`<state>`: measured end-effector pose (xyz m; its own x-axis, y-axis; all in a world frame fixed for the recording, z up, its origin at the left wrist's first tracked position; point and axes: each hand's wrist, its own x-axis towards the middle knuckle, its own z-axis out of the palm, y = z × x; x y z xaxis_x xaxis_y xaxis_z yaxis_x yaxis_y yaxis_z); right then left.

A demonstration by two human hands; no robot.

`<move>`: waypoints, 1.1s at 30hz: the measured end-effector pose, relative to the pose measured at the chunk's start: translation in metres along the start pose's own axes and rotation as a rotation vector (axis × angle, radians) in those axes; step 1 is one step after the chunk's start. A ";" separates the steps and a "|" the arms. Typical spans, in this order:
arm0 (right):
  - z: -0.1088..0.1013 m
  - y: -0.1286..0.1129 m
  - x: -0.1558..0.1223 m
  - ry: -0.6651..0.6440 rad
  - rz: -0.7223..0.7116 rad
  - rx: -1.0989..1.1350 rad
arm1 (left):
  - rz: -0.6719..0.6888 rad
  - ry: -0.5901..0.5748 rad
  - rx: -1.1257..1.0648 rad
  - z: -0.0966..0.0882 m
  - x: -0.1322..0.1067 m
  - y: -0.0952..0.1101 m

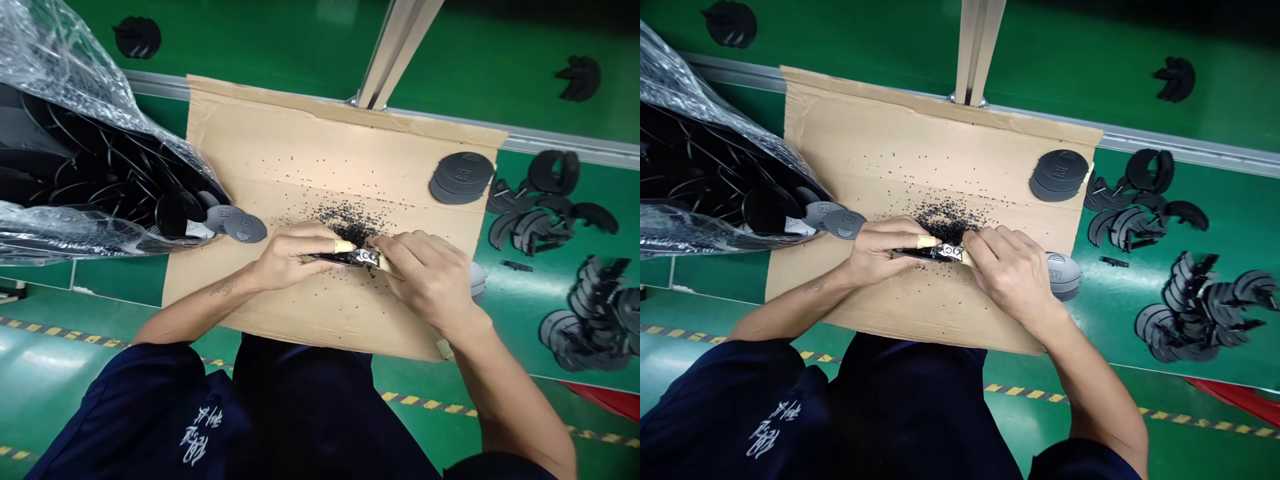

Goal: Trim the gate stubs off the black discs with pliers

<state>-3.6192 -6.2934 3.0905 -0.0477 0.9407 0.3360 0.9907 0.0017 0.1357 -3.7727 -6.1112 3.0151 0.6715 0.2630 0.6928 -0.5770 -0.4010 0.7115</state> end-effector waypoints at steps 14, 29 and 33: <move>0.014 -0.016 -0.002 0.126 0.327 0.723 | -0.209 0.025 0.012 0.000 0.002 0.004; -0.006 0.009 -0.009 0.078 0.214 0.347 | -0.199 -0.082 0.079 -0.004 -0.001 0.001; 0.008 0.009 -0.011 0.053 0.115 0.249 | -0.230 -0.059 -0.021 -0.002 0.000 0.004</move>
<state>-3.6085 -6.3008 3.0803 0.0671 0.9204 0.3853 0.9904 -0.0146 -0.1377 -3.7763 -6.1109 3.0182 0.8121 0.2930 0.5047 -0.4149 -0.3184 0.8524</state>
